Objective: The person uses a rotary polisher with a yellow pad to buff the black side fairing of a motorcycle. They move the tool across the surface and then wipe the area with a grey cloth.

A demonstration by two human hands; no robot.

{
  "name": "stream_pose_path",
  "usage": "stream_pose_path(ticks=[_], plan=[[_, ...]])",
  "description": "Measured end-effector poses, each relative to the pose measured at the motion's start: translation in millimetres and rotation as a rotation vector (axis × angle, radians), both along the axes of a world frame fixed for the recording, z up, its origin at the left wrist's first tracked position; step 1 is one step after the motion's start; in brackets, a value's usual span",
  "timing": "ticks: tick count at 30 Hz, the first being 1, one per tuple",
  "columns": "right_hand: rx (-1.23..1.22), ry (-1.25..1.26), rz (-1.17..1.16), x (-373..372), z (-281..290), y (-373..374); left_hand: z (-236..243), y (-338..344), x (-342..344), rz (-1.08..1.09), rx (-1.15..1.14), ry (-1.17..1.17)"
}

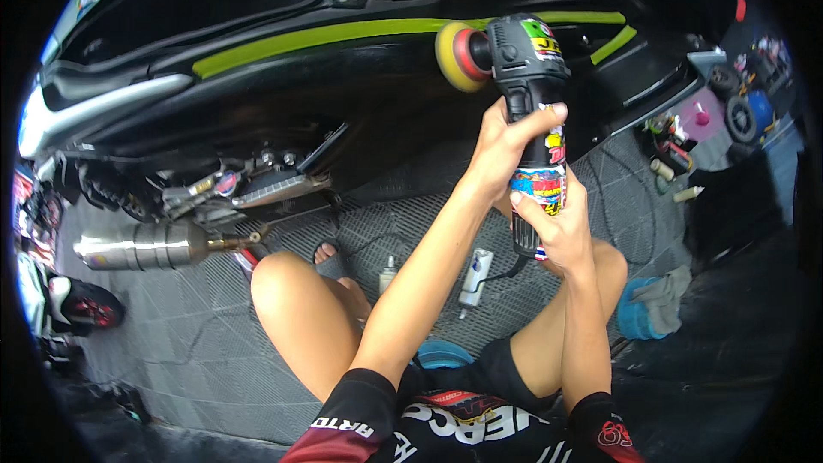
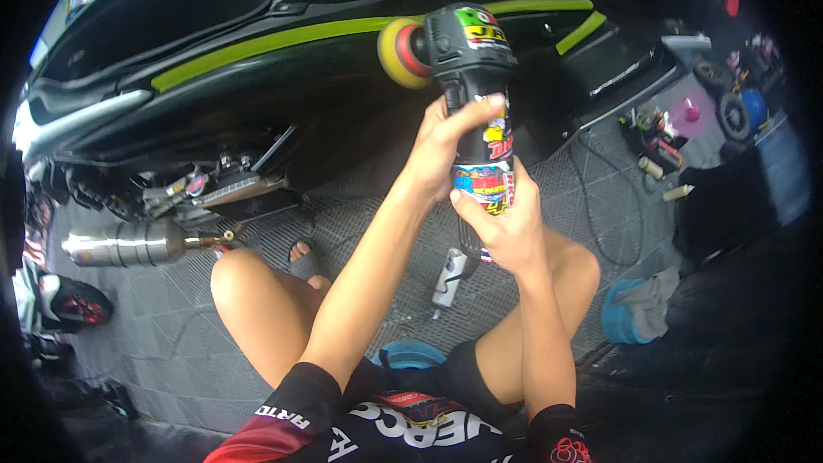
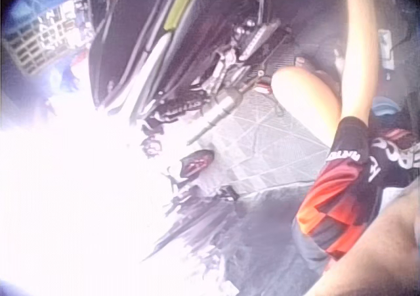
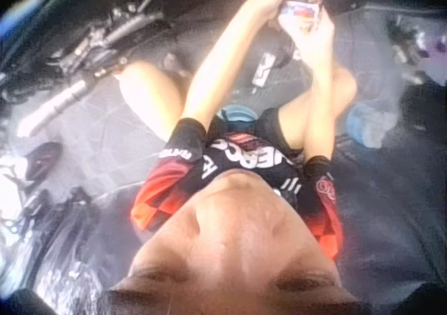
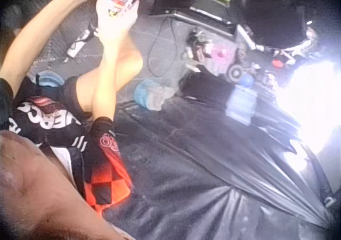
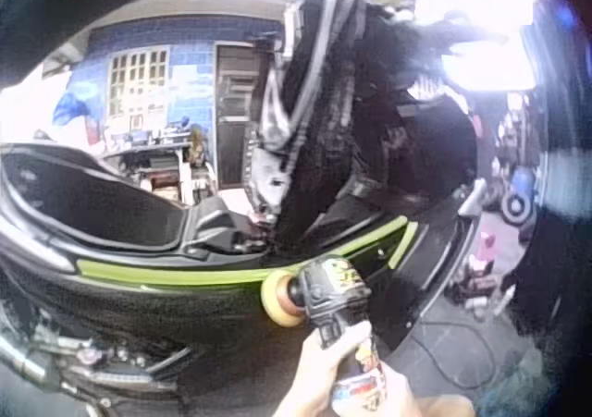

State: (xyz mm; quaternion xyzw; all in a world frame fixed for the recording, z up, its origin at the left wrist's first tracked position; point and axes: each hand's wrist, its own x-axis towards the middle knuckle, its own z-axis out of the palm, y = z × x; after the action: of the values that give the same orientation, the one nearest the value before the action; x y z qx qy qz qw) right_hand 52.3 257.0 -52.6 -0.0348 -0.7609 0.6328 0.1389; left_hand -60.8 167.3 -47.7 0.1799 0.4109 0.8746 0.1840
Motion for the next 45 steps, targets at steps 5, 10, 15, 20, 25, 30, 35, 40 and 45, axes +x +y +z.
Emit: stream_pose_path(ticks=[5,10,15,20,25,30,35,40,45], plan=[[0.099,0.032,0.13,6.3,-2.3,5.5,-13.4,-8.0,27.5,0.02,0.111,0.04],[-0.015,-0.161,0.061,10.2,2.6,-4.6,-3.0,-17.5,16.8,0.001,0.082,0.046],[0.126,-0.122,0.074,9.1,0.3,6.3,-4.5,-11.9,19.4,0.133,0.16,0.127],[0.239,-0.172,0.05,5.5,22.5,7.8,-6.1,-4.0,11.3,0.154,0.195,0.087],[0.191,-0.217,0.161,-1.9,18.9,28.4,-4.2,1.9,13.2,0.289,0.11,0.114],[0.29,-0.134,0.042,7.5,14.5,6.8,-6.9,-12.2,15.0,0.07,0.167,0.113],[0.197,-0.217,0.049,20.9,-6.8,5.0,-16.2,-17.3,16.8,-0.065,0.187,-0.043],[0.161,-0.173,-0.044,14.2,-15.0,34.0,-16.7,17.0,-0.2,-0.048,0.131,0.02],[0.005,-0.151,-0.078,7.2,-17.0,39.2,-22.0,27.7,-8.9,-0.095,0.106,0.009]])
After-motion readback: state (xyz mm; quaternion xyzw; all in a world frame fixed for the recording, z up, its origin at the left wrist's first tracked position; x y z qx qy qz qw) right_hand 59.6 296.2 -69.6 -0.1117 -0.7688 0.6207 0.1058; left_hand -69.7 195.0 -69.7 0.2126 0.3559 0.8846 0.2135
